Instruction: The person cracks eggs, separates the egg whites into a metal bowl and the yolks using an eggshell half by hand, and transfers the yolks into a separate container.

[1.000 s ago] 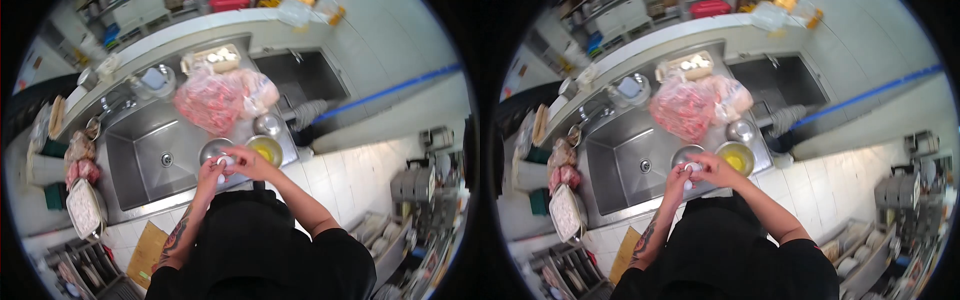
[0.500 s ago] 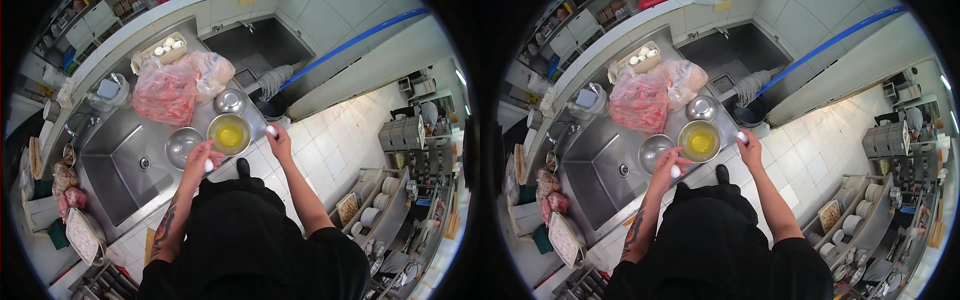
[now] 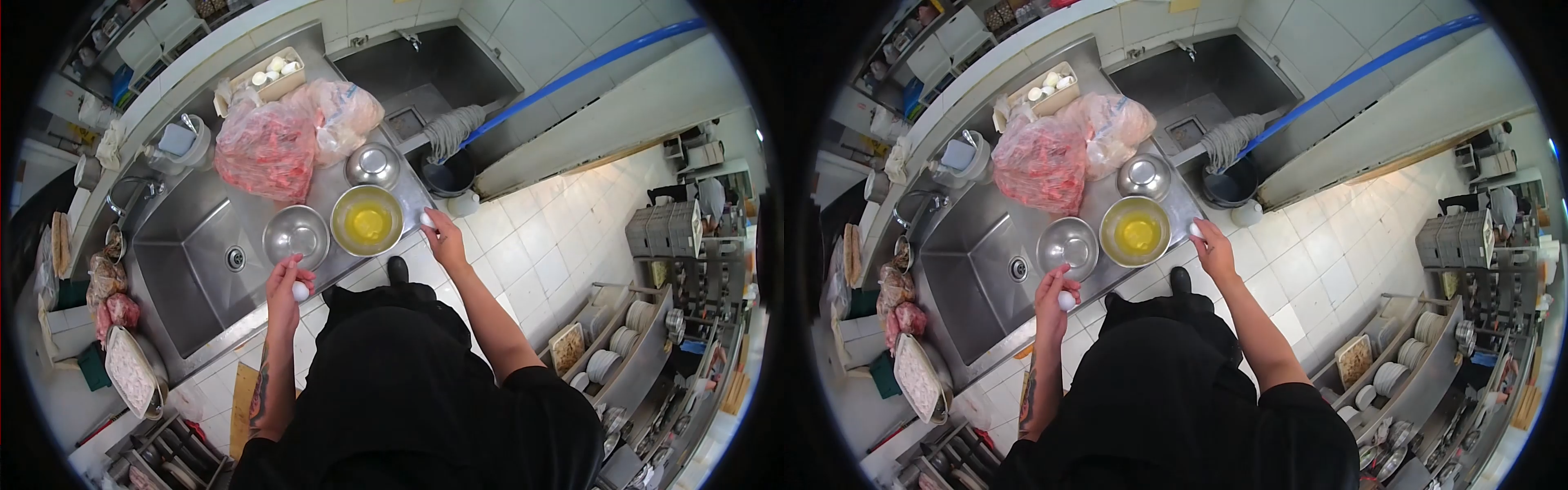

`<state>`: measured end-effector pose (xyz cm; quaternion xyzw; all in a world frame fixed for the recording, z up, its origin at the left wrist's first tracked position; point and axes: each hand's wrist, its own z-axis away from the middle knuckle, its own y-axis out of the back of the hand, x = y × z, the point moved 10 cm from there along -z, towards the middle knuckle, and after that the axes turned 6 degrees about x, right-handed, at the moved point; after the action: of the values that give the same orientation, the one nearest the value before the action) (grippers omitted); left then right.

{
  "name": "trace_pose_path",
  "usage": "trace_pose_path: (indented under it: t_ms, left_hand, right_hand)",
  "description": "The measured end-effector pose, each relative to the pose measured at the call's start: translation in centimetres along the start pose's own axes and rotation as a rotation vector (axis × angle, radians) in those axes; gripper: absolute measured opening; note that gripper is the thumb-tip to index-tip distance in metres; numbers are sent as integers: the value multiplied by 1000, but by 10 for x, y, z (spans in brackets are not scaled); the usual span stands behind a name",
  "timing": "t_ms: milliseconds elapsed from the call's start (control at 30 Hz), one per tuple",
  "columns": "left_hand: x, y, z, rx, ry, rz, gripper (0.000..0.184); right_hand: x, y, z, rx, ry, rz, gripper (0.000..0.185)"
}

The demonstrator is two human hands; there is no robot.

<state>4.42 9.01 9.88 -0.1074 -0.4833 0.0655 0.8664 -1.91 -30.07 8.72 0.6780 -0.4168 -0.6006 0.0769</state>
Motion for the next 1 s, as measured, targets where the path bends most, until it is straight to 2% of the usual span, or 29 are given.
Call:
trace_pose_path:
  t_ms: [67, 133, 167, 300, 367, 400, 467, 500, 533, 600, 700, 1000]
  left_hand:
    - [1, -1, 2, 3, -18, 12, 34]
    - [3, -1, 7, 9, -32, 24, 33]
    - [6, -1, 9, 18, -31, 37, 33]
    - [12, 0, 12, 19, -43, 64, 31]
    - [14, 2, 15, 30, -52, 67, 31]
    - [15, 3, 17, 29, -53, 65, 31]
    - [14, 8, 18, 28, -69, 87, 30]
    - [15, 8, 20, 19, -76, 90, 30]
    - [15, 9, 22, 8, -83, 94, 30]
    - [13, 15, 25, 16, -96, 104, 30]
    - [13, 27, 31, 39, -117, 121, 30]
    - [11, 53, 41, 105, -140, 168, 38]
  right_hand:
    - [0, -5, -7, -58, -64, -42, 41]
    - [32, -24, 3, -70, -700, -842, 40]
    - [12, -28, -2, -151, -781, -1119, 36]
    - [-58, -36, -23, -315, -756, -1366, 30]
    - [-78, -58, -31, -459, -633, -1152, 28]
    - [-81, -72, -35, -479, -629, -1153, 28]
    - [-81, -101, -46, -529, -151, -328, 34]
    - [-105, -102, -54, -369, 193, -197, 39]
    - [-102, -113, -52, -380, 200, -197, 39]
    - [-113, -129, -47, -415, 345, 67, 37]
    - [-108, -144, -42, -537, 276, 243, 34]
    - [-99, -164, -38, -559, 313, 329, 35]
